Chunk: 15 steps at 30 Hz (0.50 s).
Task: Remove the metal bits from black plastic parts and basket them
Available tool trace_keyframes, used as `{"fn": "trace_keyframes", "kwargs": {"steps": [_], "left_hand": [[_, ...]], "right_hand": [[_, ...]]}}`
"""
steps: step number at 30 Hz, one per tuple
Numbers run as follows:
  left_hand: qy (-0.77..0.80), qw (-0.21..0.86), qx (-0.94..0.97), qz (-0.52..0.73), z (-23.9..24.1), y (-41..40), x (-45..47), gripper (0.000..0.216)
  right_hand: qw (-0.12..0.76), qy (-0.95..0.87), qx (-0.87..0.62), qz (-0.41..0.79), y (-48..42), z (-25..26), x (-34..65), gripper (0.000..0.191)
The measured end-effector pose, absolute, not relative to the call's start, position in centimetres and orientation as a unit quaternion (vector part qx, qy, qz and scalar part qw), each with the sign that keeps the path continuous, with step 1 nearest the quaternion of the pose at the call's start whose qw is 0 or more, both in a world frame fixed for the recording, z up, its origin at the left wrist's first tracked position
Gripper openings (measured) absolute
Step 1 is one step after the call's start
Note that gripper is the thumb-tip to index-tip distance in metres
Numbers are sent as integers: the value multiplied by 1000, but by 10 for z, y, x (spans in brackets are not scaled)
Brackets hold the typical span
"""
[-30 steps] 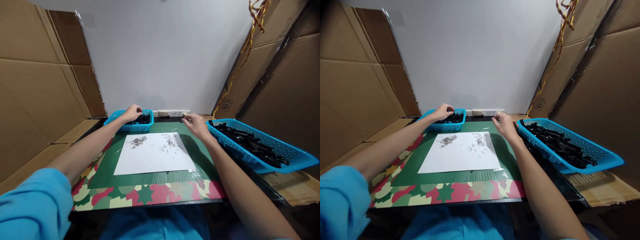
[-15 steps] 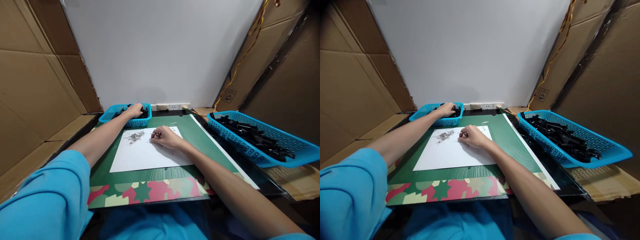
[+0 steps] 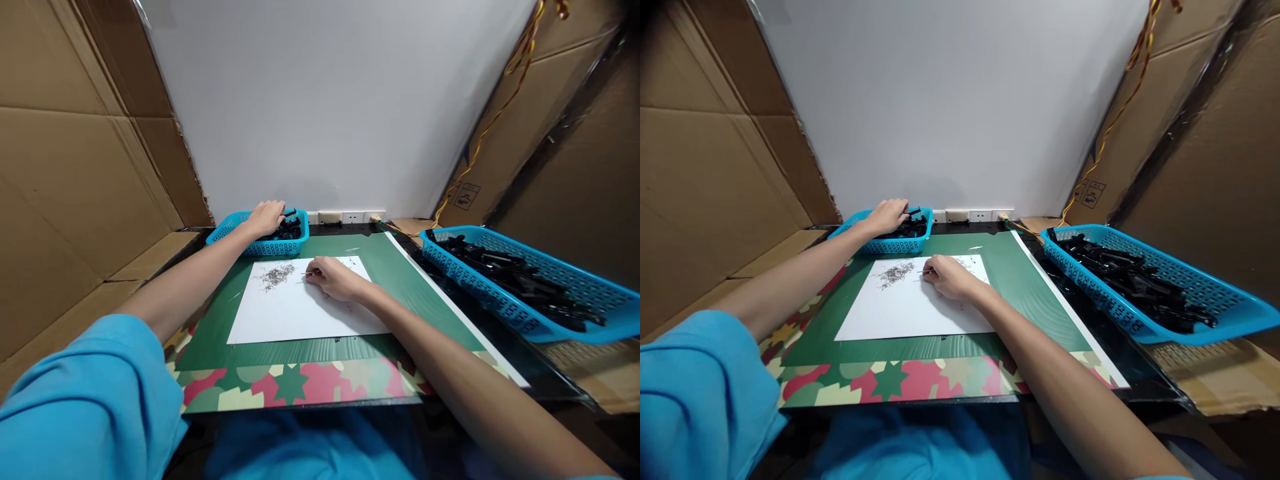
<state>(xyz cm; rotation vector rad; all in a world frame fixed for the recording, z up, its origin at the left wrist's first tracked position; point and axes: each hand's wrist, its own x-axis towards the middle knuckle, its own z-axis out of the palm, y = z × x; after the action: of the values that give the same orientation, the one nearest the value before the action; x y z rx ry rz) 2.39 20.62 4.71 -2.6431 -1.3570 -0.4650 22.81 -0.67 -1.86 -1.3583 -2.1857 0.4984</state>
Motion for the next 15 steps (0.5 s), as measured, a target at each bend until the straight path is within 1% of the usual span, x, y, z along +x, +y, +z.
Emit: {"fn": "trace_keyframes", "kwargs": {"steps": [3, 7, 11, 13, 15], "left_hand": [[-458, 81, -868, -174, 57, 179, 7, 27], [-424, 102, -868, -238, 61, 110, -10, 33], [-389, 51, -885, -252, 44, 39, -25, 40], [-391, 35, -882, -259, 30, 19, -32, 44], [-384, -1, -881, -275, 16, 11, -36, 42]], "right_hand": [[281, -795, -503, 187, -4, -19, 233, 16], [295, -799, -479, 213, -1, -21, 236, 17], [298, -796, -471, 236, 0, -21, 234, 16], [291, -797, -472, 240, -1, -20, 233, 16], [278, -800, -473, 243, -1, -19, 231, 15]]}}
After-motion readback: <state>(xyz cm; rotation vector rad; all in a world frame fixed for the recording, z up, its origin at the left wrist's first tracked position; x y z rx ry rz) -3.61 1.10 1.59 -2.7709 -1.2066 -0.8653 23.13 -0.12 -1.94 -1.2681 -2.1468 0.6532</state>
